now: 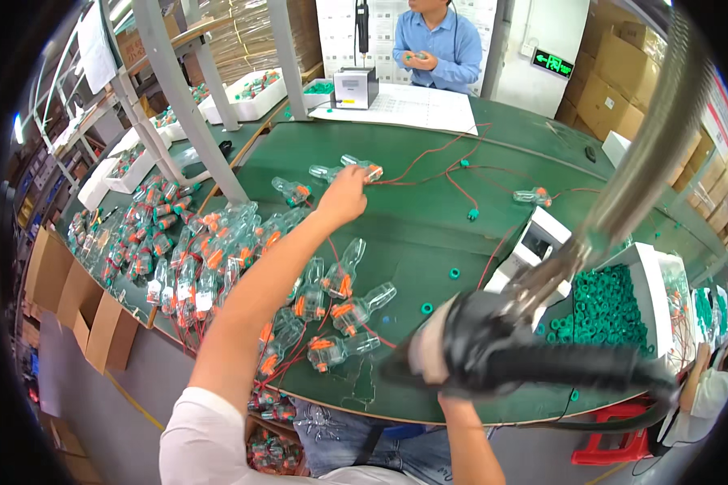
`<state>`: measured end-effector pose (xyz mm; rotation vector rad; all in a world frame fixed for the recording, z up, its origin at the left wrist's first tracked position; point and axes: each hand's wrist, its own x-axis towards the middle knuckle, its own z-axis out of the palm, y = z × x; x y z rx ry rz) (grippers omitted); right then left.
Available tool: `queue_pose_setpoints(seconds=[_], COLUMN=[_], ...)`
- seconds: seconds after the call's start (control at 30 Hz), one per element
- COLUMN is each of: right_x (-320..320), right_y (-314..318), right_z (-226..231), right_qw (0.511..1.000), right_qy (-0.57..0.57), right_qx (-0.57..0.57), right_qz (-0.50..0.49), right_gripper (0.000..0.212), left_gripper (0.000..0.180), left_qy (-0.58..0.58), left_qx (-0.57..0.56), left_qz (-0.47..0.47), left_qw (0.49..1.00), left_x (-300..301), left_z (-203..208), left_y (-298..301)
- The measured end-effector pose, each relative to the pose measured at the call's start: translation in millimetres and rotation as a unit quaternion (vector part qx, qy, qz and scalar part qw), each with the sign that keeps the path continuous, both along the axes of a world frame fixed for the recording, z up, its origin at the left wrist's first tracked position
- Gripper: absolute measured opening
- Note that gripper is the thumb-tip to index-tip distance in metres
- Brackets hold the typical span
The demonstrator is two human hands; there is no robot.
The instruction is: Assembling electronic components by attaching plastic rings and using an electric screwdriver.
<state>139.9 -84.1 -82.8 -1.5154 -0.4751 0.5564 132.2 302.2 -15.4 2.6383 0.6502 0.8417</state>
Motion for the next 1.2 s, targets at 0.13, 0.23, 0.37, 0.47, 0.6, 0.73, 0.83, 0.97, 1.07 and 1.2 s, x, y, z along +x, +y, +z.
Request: queue_pose_setpoints(seconds=[0.13,0.23,0.37,0.47,0.6,0.73,0.83,0.97,1.07,1.2], right_x=[0.8,-7.3,-30.4,-30.6,-32.5,-25.8,-25.3,-27.6,-25.3,-23.4], right_y=[-21.5,-27.1,-12.0,-12.9,-9.2,-11.9,-13.0,-8.8,-9.8,-11.0], right_z=[-81.5,-47.8,19.4,26.5,18.9,24.3,26.2,26.2,25.1,23.0], right_qw=[0.964,0.986,0.989,0.993,0.992,0.988,0.987,0.986,0.987,0.988], right_qy=[0.248,-0.164,0.12,0.062,0.067,0.11,0.101,0.098,0.091,0.084], right_qx=[0.089,-0.042,0.055,0.072,0.058,0.078,0.091,0.096,0.096,0.091], right_qz=[0.047,-0.001,0.072,0.067,0.088,0.08,0.084,0.093,0.092,0.093], right_gripper=[0.025,0.02,0.019,0.019,0.02,0.02,0.021,0.02,0.019,0.019], left_gripper=[0.046,0.039,0.019,0.009,0.014,0.014,0.02,0.028,0.031,0.031], left_qy=[0.1,0.244,0.106,-0.168,-0.31,-0.35,-0.322,-0.284,-0.286,-0.386], left_qx=[0.201,0.131,0.05,-0.03,-0.008,0.012,0.02,0.07,0.021,-0.003], left_qz=[-0.025,-0.067,0.004,-0.002,0.066,0.079,0.127,0.121,0.113,0.083], left_qw=[0.974,0.958,0.993,0.985,0.948,0.933,0.938,0.948,0.951,0.919], left_x=[61.0,122.1,120.2,125.5,101.3,61.9,26.0,-29.8,-63.6,-130.7], left_z=[-31.3,-35.9,-38.8,-3.2,88.1,180.1,233.4,295.8,336.3,360.6], left_y=[55.1,16.6,32.0,45.0,92.5,86.3,76.7,88.5,54.4,25.9])
